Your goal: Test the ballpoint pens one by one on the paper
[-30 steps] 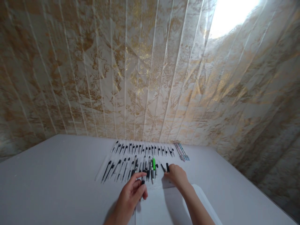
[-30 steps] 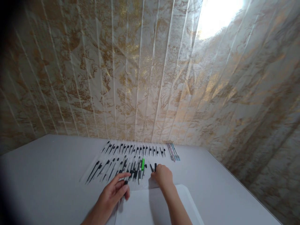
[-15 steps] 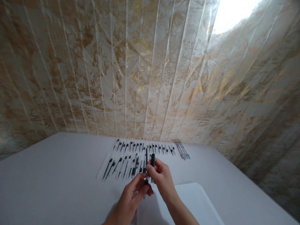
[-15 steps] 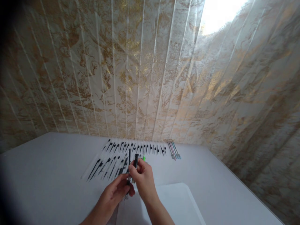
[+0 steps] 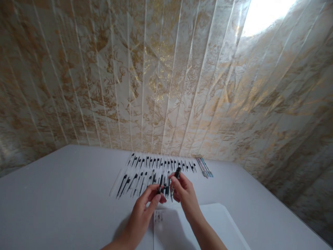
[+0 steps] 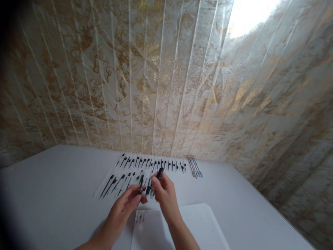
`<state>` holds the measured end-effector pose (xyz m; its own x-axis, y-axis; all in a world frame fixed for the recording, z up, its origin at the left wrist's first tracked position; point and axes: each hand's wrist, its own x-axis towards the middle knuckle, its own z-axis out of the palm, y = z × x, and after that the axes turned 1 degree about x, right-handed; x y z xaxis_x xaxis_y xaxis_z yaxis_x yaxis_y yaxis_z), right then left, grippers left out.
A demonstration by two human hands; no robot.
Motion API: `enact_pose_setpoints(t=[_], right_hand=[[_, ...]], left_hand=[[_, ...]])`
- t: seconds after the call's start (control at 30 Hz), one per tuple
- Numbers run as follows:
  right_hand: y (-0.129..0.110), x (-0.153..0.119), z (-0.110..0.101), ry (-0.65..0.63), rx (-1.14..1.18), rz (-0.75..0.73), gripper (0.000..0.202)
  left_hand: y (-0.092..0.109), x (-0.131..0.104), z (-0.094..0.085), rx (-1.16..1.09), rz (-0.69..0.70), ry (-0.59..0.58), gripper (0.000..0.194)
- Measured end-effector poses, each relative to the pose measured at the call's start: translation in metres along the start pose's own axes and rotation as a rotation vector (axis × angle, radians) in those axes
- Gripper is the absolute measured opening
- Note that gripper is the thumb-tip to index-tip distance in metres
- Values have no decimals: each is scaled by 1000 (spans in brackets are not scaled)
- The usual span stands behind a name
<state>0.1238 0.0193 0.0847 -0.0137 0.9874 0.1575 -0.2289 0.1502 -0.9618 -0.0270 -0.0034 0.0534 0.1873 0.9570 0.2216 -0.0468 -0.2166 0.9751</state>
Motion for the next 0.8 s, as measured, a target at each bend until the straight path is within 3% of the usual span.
enact_pose_setpoints(t=[0.1, 0.27, 0.53, 0.73, 0.8], right_hand=[[-16, 7, -12, 89, 135, 25, 38], [-28, 10, -25, 65, 255, 45, 33], [-24, 8, -21, 28, 73, -1, 32], [-26, 8, -24, -250, -226, 157, 31], [-29, 7, -28, -286, -262, 198, 30]], left_hand=[[-4, 4, -6, 165, -12, 42, 30], [-6, 4, -8, 271, -10, 33, 33], [-6, 2, -8, 281, 2, 21, 31], [-7, 3, -8, 296, 40, -4, 28], [-7, 3, -8, 309, 41, -1, 28]])
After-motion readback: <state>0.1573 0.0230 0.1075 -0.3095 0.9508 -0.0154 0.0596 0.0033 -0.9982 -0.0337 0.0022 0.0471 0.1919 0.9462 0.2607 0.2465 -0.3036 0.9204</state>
